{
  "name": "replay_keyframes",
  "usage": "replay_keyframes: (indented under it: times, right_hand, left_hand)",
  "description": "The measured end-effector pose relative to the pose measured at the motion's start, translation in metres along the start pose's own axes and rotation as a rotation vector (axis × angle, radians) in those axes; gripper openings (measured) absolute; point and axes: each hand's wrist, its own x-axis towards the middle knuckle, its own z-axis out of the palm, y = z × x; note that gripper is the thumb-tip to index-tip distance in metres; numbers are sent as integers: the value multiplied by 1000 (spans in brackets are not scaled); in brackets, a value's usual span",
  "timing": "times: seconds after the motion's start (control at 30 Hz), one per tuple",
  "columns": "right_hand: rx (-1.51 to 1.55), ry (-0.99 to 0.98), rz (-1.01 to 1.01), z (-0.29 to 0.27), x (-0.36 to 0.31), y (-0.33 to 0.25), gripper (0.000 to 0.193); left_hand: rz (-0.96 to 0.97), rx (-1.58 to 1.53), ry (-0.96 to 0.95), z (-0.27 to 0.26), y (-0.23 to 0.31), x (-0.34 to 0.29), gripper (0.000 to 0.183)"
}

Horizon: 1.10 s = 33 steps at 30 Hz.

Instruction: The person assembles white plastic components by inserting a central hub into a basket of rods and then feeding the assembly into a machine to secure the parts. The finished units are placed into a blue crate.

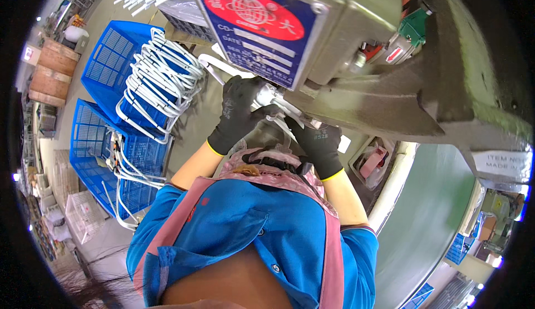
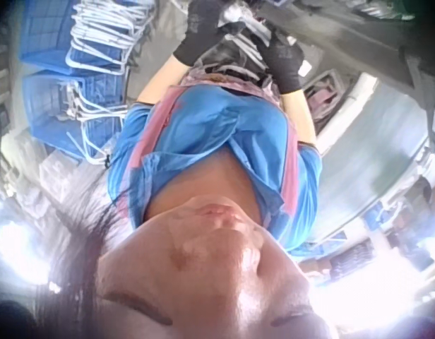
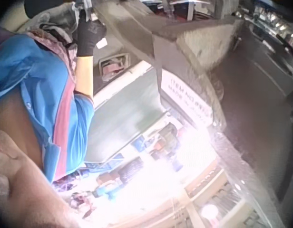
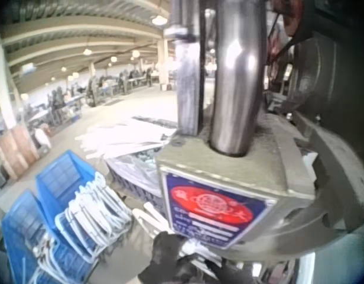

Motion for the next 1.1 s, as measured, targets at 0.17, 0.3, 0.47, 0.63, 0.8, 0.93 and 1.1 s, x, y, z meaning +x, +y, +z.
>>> replay_keyframes:
  times: [0.17, 0.3, 0.47, 0.63, 0.8, 0.93, 1.1]
  right_hand:
    - [-69, 63, -135, -10, 0, -5, 43]
    - [-51, 54, -137, -13, -1, -8, 56]
    - [44, 72, -59, -5, -4, -8, 56]
    - [-158, 216, -135, 5, -5, -4, 55]
    - [-49, 147, -14, 9, -2, -2, 41]
    - [-184, 203, 19, 7, -2, -8, 42]
    - [-138, 250, 52, 3, 1, -13, 44]
  left_hand:
    - [58, 54, -143, 7, 6, 17, 51]
    - [114, 79, -240, 8, 1, 21, 56]
    - [187, -27, -254, 7, -6, 26, 62]
    - [-262, -744, -176, -28, -69, 43, 40]
    - [-232, -182, -212, -47, -165, 62, 22]
    - [-503, -786, -490, -34, -194, 66, 27]
    - [-451, -776, -516, -32, -198, 66, 29]
